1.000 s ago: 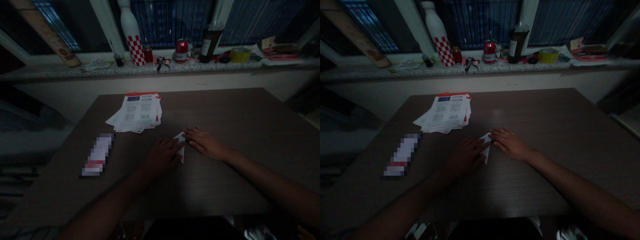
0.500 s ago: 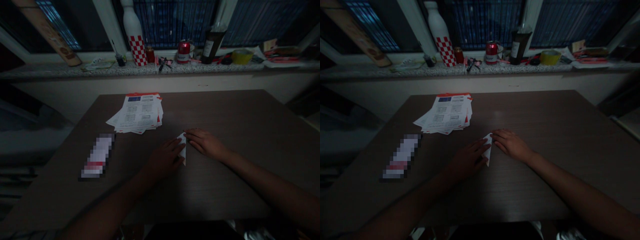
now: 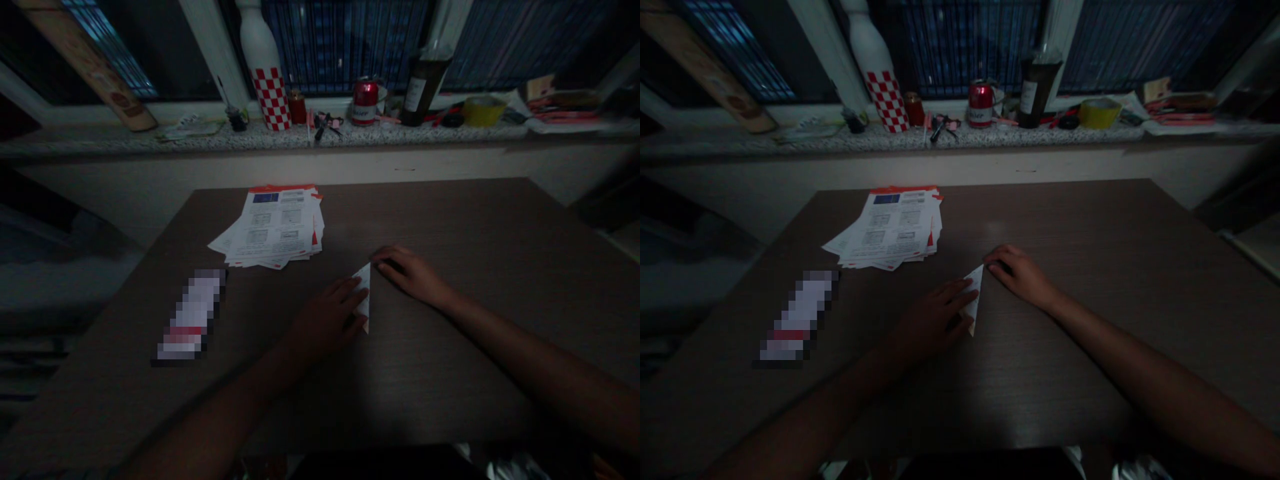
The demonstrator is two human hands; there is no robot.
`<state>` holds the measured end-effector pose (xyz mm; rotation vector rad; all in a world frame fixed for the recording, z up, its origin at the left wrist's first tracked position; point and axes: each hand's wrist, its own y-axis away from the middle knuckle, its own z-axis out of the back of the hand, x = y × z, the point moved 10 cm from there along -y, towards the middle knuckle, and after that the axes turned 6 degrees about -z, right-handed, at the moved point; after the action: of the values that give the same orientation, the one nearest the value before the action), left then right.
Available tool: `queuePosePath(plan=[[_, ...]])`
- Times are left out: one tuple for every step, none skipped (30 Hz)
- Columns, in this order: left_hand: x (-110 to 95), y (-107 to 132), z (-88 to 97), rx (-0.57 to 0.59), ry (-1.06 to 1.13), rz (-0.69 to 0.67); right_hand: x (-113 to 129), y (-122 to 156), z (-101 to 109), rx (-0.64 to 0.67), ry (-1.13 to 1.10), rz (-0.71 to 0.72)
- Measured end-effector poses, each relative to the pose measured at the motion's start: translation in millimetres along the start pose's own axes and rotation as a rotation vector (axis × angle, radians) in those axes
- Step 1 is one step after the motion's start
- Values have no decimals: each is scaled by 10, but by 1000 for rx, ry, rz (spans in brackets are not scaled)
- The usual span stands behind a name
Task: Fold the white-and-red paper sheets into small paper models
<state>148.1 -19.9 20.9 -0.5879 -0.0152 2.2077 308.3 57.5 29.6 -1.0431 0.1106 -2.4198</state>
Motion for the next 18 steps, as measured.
queuePosePath(plan=[[-1, 0, 3, -1, -3, -3, -9, -24, 11, -16, -3, 2], [0, 0, 5, -2, -6, -4, -18, -44, 14, -28, 2, 3], [2, -2, 7, -6, -8, -3, -27, -61, 9, -35, 10, 3], [5, -3, 8, -10, -10, -3, -35, -73, -7, -34, 19, 4], [8, -5, 11, -16, -13, -2, -42, -82, -25, -33, 28, 7], [10, -7, 14, -24, -14, -4, -47, -88, -43, -31, 38, 11], [10, -9, 18, -33, -15, -9, -51, -91, -58, -32, 47, 15], [9, -10, 21, -40, -16, -14, -56, -92, -70, -33, 56, 16], [8, -10, 22, -44, -18, -19, -61, -92, -74, -38, 65, 14], [7, -8, 24, -47, -22, -21, -65, -91, -74, -44, 70, 9], [8, -6, 29, -51, -30, -20, -66, -90, -75, -44, 71, 2], [10, -3, 34, -54, -42, -16, -62, -87, -75, -41, 69, -5], [15, 1, 41, -57, -57, -8, -54, -84, -69, -40, 62, -13], [19, 4, 49, -58, -71, 1, -46, -78, -60, -40, 49, -24], [25, 5, 56, -59, -82, 10, -41, -71, -51, -40, 27, -42], [31, 4, 61, -55, -87, 18, -42, -62, -43, -37, -6, -68], [38, 0, 67, -51, -85, 27, -48, -49, -39, -32, -49, -100], [46, -8, 77, -49, -76, 34, -58, -32, -44, -21, -102, -137]])
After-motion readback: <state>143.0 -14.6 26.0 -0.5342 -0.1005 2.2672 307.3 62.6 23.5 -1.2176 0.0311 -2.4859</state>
